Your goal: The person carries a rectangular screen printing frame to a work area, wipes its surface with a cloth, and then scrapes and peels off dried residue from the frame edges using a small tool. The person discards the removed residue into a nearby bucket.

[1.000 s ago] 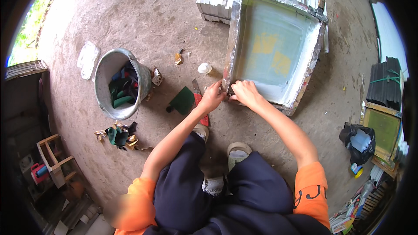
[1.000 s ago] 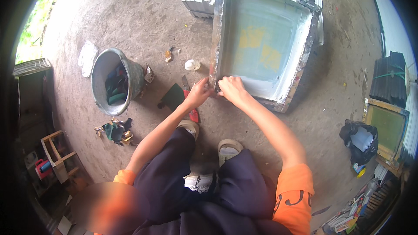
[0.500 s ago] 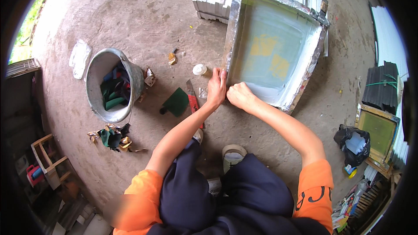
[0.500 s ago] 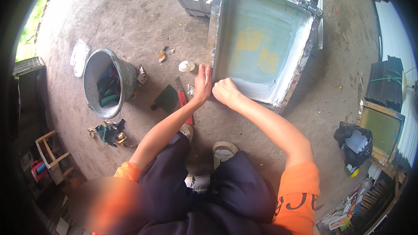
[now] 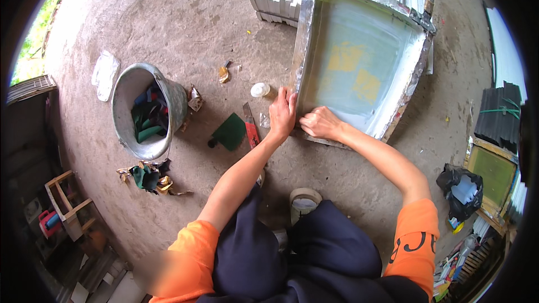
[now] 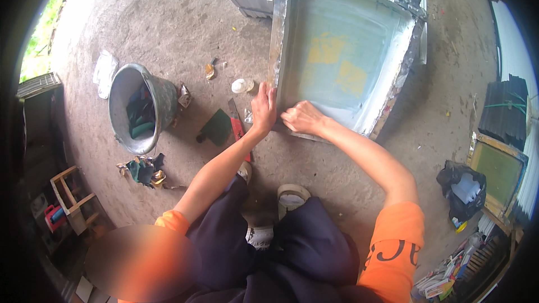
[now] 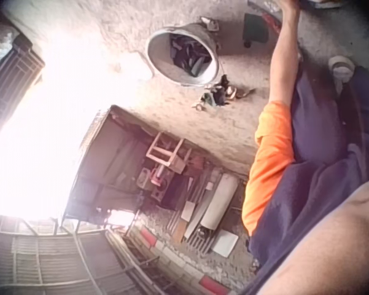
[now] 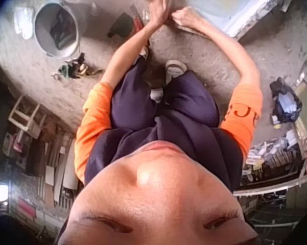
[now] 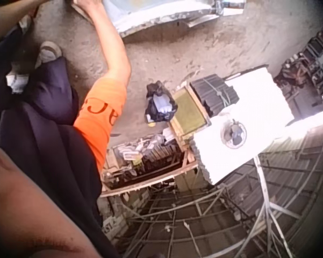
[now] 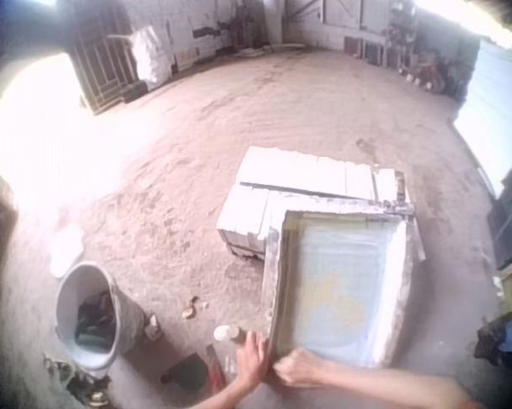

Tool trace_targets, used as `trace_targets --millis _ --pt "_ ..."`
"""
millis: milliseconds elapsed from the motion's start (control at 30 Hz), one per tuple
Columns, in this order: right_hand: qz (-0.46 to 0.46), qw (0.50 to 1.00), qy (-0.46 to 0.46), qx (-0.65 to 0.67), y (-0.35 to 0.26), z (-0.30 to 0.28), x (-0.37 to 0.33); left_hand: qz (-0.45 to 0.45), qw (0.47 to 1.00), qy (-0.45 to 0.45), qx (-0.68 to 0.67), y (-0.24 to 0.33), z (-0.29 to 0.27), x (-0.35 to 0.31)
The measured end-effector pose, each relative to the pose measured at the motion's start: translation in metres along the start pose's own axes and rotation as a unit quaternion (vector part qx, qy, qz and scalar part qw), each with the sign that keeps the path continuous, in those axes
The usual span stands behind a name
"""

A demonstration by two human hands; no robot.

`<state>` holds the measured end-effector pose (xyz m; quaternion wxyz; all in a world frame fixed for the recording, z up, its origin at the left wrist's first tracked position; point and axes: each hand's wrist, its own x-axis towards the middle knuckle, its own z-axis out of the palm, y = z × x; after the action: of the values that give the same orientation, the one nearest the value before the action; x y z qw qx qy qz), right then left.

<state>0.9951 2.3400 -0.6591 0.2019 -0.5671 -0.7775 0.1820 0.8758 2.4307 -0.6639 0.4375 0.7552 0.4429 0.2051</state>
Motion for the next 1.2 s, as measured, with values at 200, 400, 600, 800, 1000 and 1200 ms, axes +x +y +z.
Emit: trace_targets --millis 200,400,600,800,1000,1200 --pt "-0.001 0.998 0.015 0.060 0.003 -0.003 -0.004 -0.003 1.000 0.000 0.019 -0.001 0.001 -0.001" --pt "0.009 0.995 0.017 0.100 0.001 -0.010 -0.004 -0.001 0.999 0.009 0.049 0.002 0.000 -0.003" --pt "0.031 0.993 0.006 0.116 -0.002 -0.017 -0.005 0.007 0.997 0.018 0.071 -0.001 0.001 -0.004" --pt "0.118 0.987 -0.027 0.105 -0.018 -0.026 -0.007 0.008 0.997 0.019 0.077 -0.001 0.002 -0.008" --pt "0.204 0.974 -0.091 -0.037 -0.037 -0.035 0.001 0.014 0.999 0.027 0.044 0.008 0.000 -0.004" --pt "0.187 0.949 -0.241 -0.080 -0.030 -0.033 0.030 0.019 1.000 0.006 -0.017 0.005 0.000 0.001"
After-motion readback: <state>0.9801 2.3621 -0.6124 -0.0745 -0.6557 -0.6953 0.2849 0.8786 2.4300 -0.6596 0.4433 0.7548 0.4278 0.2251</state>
